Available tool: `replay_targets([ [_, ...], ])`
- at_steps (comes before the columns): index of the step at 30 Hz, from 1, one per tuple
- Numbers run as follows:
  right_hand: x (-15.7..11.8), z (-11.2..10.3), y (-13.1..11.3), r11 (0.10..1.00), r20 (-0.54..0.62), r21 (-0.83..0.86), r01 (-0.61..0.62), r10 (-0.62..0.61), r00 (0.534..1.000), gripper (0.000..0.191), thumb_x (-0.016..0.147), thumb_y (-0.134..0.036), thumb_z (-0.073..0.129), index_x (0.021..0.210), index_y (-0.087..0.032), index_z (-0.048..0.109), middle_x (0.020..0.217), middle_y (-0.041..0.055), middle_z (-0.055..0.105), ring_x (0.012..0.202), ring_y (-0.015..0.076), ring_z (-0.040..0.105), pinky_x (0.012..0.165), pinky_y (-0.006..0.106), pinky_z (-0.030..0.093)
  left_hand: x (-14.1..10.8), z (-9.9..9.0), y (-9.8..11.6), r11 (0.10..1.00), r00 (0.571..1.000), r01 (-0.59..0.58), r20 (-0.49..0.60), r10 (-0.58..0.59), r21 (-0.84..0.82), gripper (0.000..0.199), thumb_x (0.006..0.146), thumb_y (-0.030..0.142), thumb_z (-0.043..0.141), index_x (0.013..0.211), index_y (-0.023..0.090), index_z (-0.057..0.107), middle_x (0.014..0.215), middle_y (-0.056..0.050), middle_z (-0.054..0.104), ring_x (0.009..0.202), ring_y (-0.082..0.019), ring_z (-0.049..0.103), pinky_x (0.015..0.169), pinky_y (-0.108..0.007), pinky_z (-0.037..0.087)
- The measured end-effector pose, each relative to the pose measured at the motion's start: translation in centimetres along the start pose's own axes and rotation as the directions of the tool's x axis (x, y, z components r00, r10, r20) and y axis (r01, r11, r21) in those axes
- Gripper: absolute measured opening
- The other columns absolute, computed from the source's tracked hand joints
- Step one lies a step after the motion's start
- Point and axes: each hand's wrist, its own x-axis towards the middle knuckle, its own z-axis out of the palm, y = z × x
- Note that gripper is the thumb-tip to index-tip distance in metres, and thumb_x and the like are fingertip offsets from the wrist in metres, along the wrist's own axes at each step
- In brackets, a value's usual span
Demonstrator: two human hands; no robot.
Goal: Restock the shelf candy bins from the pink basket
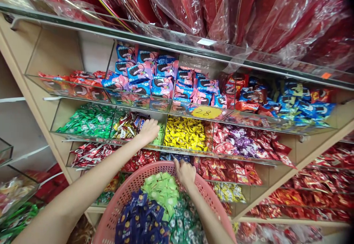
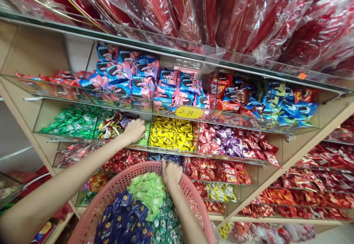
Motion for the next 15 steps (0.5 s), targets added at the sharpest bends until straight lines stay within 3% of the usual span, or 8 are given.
replay_targets([
  [6, 0.1, 0.1, 0.6, 1.000, 0.003, -0.009, -0.027, 0.027, 1.000, 0.059, 0.085, -0.052, 0.012, 0.086, -0.017, 0.060, 0.088, 0.0135, 0.065, 0.088, 0.0242, 0.057, 0.074, 0.035, 0.032, 0.8, 1.2, 0.2, 1.000, 0.998, 0.000, 0.063, -0.002, 0.029, 0.022, 0.071, 0.027, 0.056, 0.082, 0.010, 0.063, 0.099, -0.014, 0.054, 0.096, -0.025, 0.044, 0.076, -0.033, 0.033],
  [15, 0.2, -0.3, 0.9, 0.998, 0.002, -0.027, -0.051, 0.051, 0.999, 0.059, 0.085, -0.052, 0.012, 0.085, -0.017, 0.060, 0.088, 0.0134, 0.065, 0.088, 0.0227, 0.057, 0.074, 0.033, 0.032, 1.4, 1.6, -0.2, 0.993, 0.997, 0.079, 0.000, -0.079, -0.088, 0.017, 0.073, 0.026, 0.051, 0.076, 0.012, 0.061, 0.093, -0.012, 0.055, 0.094, -0.024, 0.045, 0.074, -0.032, 0.033],
])
